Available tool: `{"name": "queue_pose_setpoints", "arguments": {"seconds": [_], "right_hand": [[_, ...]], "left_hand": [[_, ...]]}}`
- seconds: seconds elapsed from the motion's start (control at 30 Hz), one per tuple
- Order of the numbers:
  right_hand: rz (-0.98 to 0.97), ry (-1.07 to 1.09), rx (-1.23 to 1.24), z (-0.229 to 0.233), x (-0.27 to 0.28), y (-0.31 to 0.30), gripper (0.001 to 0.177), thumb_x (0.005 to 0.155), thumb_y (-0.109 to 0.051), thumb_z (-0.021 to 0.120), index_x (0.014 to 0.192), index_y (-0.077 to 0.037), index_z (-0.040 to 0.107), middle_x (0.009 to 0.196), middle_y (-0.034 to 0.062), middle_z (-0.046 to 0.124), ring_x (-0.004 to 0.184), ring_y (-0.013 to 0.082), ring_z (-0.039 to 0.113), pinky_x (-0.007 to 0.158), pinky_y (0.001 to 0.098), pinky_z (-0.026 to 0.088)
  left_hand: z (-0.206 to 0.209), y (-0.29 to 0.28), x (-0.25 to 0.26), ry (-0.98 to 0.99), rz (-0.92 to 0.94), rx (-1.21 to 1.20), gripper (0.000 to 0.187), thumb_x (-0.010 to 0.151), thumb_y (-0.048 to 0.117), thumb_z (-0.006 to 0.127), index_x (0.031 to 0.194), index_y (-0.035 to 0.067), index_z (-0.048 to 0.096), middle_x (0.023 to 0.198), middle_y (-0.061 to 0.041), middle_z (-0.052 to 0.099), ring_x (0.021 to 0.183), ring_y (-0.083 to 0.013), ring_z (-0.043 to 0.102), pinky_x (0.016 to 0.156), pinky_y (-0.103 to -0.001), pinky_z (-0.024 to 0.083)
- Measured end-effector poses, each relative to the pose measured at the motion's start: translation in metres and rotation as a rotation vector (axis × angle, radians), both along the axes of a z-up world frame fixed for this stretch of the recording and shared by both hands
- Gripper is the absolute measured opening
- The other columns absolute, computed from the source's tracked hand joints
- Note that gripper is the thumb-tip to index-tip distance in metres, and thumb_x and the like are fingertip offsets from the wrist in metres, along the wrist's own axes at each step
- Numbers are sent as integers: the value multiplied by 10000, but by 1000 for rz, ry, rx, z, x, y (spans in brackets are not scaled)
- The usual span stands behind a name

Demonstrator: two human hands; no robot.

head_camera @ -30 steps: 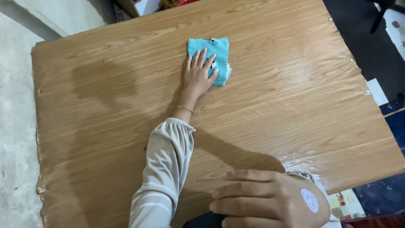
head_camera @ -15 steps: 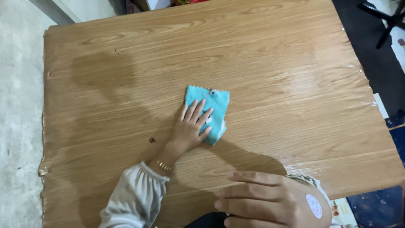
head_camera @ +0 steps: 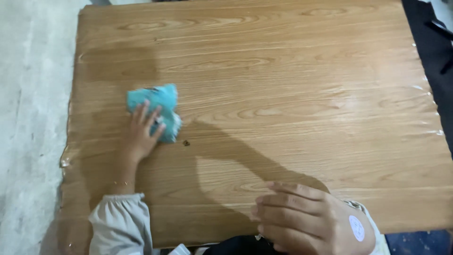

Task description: Wiping a wooden table surface with a blue cloth.

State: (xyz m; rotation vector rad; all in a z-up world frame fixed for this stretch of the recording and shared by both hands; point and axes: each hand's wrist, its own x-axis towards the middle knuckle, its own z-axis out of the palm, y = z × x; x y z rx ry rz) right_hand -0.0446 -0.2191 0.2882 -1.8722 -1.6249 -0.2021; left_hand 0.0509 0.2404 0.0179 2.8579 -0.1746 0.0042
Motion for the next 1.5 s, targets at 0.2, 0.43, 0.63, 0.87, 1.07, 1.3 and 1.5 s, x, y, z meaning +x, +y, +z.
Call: {"name": "queue_pose_setpoints", "arguments": {"seconds": [0.2,0.43,0.63,0.87,1.07,1.3,1.5], "right_hand": [[25,166,-99,-46,12,53,257,916,-159,742,1131,-22,710,1175,163,733,1152,334,705,1006,492,546],[54,6,-262,-197,16,146,266,915,-289,706,1077,-82,663,1466,165,560,1438,427,441,1173,583,350],[70,29,-315,-221,8,160,606,960,-446,625,1433,-79,528,1636,181,301,1522,423,221,1230,581,174],[22,-41,-385,-233,11,164,571,971,-481,589,1422,-132,547,1640,152,324,1524,375,234,1235,539,180],[32,-26,-416,-239,14,164,592,968,-504,568,1453,-165,539,1638,151,319,1517,384,233,1223,549,165],[87,25,-414,-242,22,163,577,999,-495,572,1473,-166,538,1650,164,319,1526,400,236,1216,562,175],[91,56,-397,-242,23,162,574,988,-482,588,1459,-155,546,1647,173,329,1525,405,242,1221,559,176]], "left_hand": [[1,31,3,-239,153,84,588,1057,471,488,1577,199,447,1692,-190,293,1546,-420,246,1257,-582,196],[-2,26,8,-291,201,129,611,1025,476,531,1565,197,465,1645,-209,317,1507,-433,273,1226,-600,191],[-5,50,47,-296,118,31,618,988,491,576,1540,234,474,1664,-164,313,1525,-388,280,1245,-580,188],[-9,73,148,-219,204,31,751,978,541,574,1629,242,348,1696,-131,230,1557,-355,218,1270,-556,149],[-15,90,239,-72,331,66,765,980,643,439,1627,272,272,1717,-93,111,1580,-310,106,1277,-512,64],[-3,102,296,-39,400,58,747,972,609,449,1631,299,284,1726,-52,116,1583,-280,102,1294,-498,60],[-15,107,298,-106,380,50,717,975,576,469,1623,311,316,1723,-55,143,1583,-290,144,1284,-502,102]]}}
